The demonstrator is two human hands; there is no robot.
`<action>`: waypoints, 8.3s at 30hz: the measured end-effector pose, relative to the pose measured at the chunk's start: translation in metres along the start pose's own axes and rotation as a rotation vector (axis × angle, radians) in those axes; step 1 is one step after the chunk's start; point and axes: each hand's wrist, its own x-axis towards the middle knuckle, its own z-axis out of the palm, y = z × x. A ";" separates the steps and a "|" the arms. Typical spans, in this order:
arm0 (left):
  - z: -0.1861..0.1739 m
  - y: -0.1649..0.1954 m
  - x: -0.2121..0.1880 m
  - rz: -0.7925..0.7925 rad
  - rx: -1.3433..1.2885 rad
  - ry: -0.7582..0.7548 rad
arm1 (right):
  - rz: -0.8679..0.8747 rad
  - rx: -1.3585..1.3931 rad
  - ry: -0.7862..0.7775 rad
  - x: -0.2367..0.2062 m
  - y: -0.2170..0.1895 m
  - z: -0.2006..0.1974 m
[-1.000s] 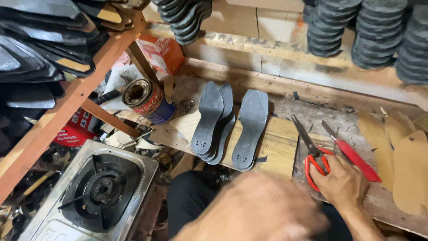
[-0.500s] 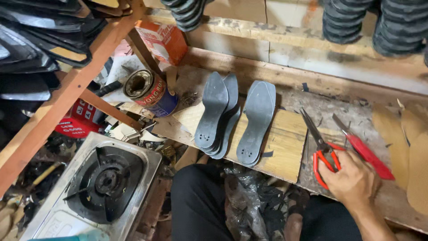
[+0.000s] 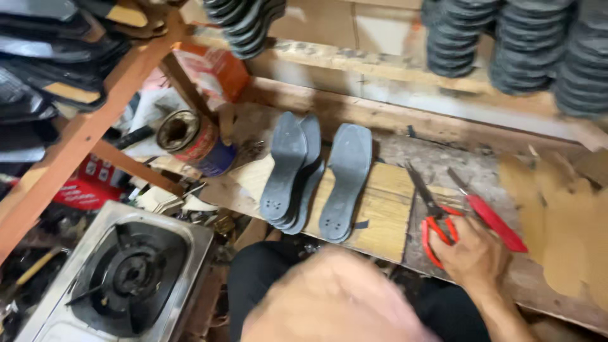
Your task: The person trims the edges of several black shoe insoles using red-handled scissors. They pick up each insole, cut along the perimeter, and place the trimmed insole on a stack on the shelf. The person repeats this process for multiple insoles.
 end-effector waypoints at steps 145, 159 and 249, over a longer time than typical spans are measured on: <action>0.048 -0.068 -0.157 -1.171 -0.733 0.855 | 0.330 0.976 -0.983 -0.176 -0.033 0.053; 0.013 -0.087 -0.163 -1.184 -0.537 0.782 | 0.345 0.766 -0.961 -0.169 -0.049 0.031; 0.032 -0.052 -0.174 -1.324 -0.683 0.287 | 0.381 1.041 -1.306 -0.140 -0.043 -0.008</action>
